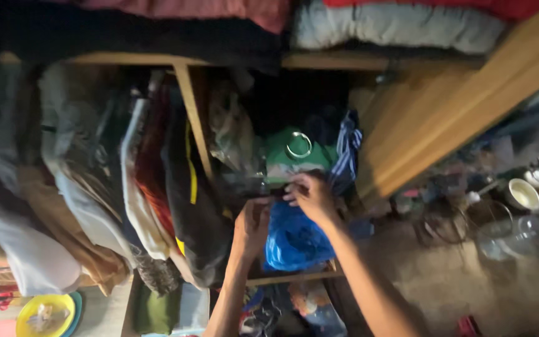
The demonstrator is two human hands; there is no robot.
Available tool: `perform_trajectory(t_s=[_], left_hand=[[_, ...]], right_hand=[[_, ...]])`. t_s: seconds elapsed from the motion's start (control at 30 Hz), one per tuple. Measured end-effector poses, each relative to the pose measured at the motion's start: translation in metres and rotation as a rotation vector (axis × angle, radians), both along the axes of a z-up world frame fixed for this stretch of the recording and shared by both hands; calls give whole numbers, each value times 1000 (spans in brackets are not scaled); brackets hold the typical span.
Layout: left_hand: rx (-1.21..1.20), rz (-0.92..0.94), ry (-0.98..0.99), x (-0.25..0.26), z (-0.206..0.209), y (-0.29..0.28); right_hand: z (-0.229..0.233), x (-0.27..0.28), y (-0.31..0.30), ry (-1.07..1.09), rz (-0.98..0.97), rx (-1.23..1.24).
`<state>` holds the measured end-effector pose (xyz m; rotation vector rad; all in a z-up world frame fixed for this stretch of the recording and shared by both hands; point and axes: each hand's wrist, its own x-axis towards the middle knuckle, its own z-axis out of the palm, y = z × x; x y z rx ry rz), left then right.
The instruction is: The person opens a small plastic bottle, places it in a blue plastic bag, and puts the bag into a wooden shelf. They then handle a small white box, a brown leather wallet, and a clear plastic bag containing small items, placing each into the shelf.
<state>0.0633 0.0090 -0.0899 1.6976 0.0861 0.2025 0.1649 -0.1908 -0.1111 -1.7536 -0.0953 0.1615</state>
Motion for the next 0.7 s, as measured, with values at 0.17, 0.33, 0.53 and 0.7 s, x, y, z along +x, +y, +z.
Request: perform_trajectory(t_s=[0.17, 0.33, 0.53, 0.7], left_hand=[[392, -75, -170, -21, 16, -22], [780, -10, 45, -34, -19, -36], [753, -163, 140, -30, -64, -25], [715, -195, 243, -29, -55, -19]], right_hand=[[-5, -46, -54, 38, 306, -220], [-37, -75, -49, -389, 311, -791], [10, -100, -8, -201, 210, -859], [-19, -86, 6, -408, 341, -958]])
